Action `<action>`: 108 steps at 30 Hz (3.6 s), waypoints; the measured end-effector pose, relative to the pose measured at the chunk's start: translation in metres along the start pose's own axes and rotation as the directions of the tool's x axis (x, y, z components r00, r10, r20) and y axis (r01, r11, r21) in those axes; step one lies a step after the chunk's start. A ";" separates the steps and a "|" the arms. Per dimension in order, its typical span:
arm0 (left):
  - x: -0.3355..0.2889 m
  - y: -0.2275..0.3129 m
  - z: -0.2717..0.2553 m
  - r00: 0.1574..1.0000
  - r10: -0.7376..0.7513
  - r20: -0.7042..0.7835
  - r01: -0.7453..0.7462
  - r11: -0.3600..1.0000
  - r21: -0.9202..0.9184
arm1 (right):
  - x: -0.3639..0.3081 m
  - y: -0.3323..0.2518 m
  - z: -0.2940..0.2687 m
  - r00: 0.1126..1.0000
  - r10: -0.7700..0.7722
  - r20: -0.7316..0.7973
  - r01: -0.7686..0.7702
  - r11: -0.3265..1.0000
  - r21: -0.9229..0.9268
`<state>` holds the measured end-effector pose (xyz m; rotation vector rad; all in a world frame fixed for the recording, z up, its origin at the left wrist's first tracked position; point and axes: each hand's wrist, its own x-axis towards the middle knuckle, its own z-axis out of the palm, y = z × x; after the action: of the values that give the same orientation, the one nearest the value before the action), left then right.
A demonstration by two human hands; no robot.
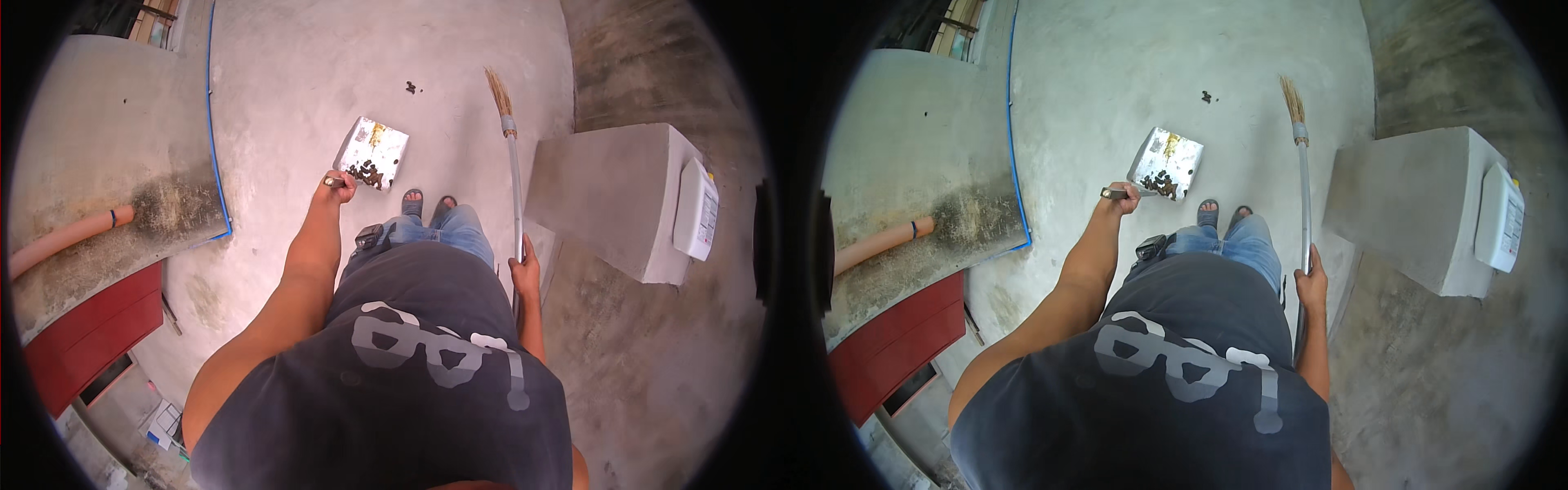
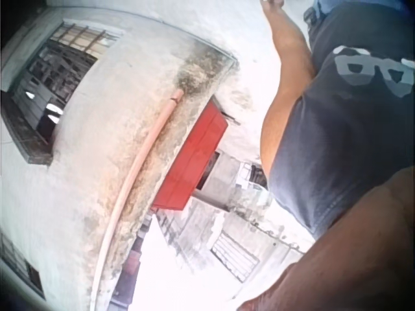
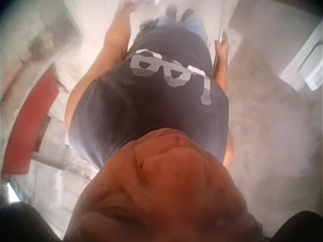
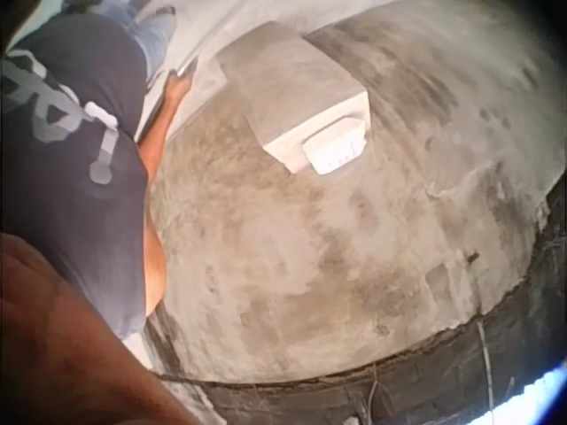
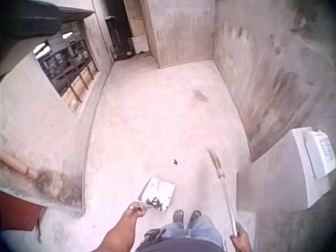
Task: The person walks around an outdoor concrete area holding a dustpan and a broom, sweeping animal droppings off the ground into the dustpan. The person then walks over to a metal animal cage and touches its side.
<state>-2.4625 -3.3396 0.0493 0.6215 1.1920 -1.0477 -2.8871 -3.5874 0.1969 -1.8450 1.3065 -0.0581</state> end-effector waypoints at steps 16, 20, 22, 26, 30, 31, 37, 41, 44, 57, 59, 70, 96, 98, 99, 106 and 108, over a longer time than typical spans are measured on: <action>0.138 0.011 0.252 0.967 -0.012 -0.254 0.029 0.998 0.063 | 0.252 -0.054 -0.091 0.951 0.060 0.304 -0.062 0.998 -0.003; 0.154 0.012 0.288 0.961 0.044 -0.271 -0.007 0.991 0.135 | 0.295 -0.071 -0.089 0.950 -0.097 0.298 0.122 0.990 -0.066; 0.154 0.008 0.309 0.951 0.106 -0.292 -0.032 0.969 0.247 | 0.306 -0.100 -0.083 0.946 0.026 0.324 0.024 0.988 -0.149; 0.174 0.006 0.328 0.958 0.154 -0.244 -0.108 0.976 0.189 | 0.335 -0.115 -0.068 0.916 0.156 0.369 -0.106 0.983 -0.150; 0.197 0.033 0.306 0.960 0.045 -0.275 0.013 0.979 0.205 | 0.358 -0.113 -0.034 0.936 -0.060 0.346 0.126 0.977 -0.172; 0.202 0.034 0.305 0.961 0.038 -0.276 0.022 0.977 0.210 | 0.359 -0.123 -0.028 0.923 0.039 0.382 0.047 0.976 -0.211; 0.220 0.048 0.282 0.954 -0.124 -0.272 0.158 0.981 0.108 | 0.319 -0.107 0.005 0.797 0.116 0.593 0.129 0.926 -0.355; 0.212 0.043 0.288 0.960 0.048 -0.275 -0.005 0.988 0.156 | 0.287 -0.120 -0.021 0.776 0.043 0.629 0.107 0.974 -0.199; 0.203 0.047 0.286 0.957 -0.046 -0.287 0.120 0.961 0.248 | 0.271 -0.136 -0.030 0.821 0.188 0.538 -0.082 0.973 -0.214; 0.189 0.063 0.275 0.980 0.029 -0.199 -0.008 0.994 0.108 | 0.250 -0.146 0.003 0.715 0.326 0.618 -0.302 0.942 -0.147; 0.188 0.060 0.260 0.987 0.074 -0.143 -0.059 0.993 0.103 | 0.249 -0.159 -0.009 0.710 0.388 0.588 -0.316 0.921 -0.226; 0.189 0.065 0.253 0.992 0.019 -0.127 -0.002 0.991 0.135 | 0.283 -0.118 0.065 0.740 0.103 0.664 0.070 0.971 -0.228; 0.153 0.126 0.188 0.981 0.151 -0.123 -0.095 0.923 0.374 | 0.227 -0.210 0.086 0.655 0.274 0.704 -0.281 0.953 -0.109; 0.153 0.133 0.186 0.980 0.149 -0.132 -0.082 0.906 0.416 | 0.207 -0.220 0.069 0.661 0.236 0.712 -0.374 0.927 0.040; 0.148 0.133 0.185 0.980 0.150 -0.127 -0.085 0.906 0.414 | 0.204 -0.223 0.058 0.679 0.227 0.698 -0.344 0.939 0.030; 0.111 0.150 0.112 0.964 0.207 0.166 -0.241 0.945 0.222 | 0.236 -0.266 0.035 0.838 0.170 0.518 -0.126 0.985 -0.119; 0.097 0.137 0.109 0.879 0.302 0.369 -0.418 0.859 0.295 | 0.252 -0.273 0.035 0.886 0.110 0.451 -0.075 0.993 -0.095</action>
<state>-2.2896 -3.4059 -0.0278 0.8995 0.5680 -0.9997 -2.5510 -3.7413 0.2492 -1.7169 1.0679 0.4578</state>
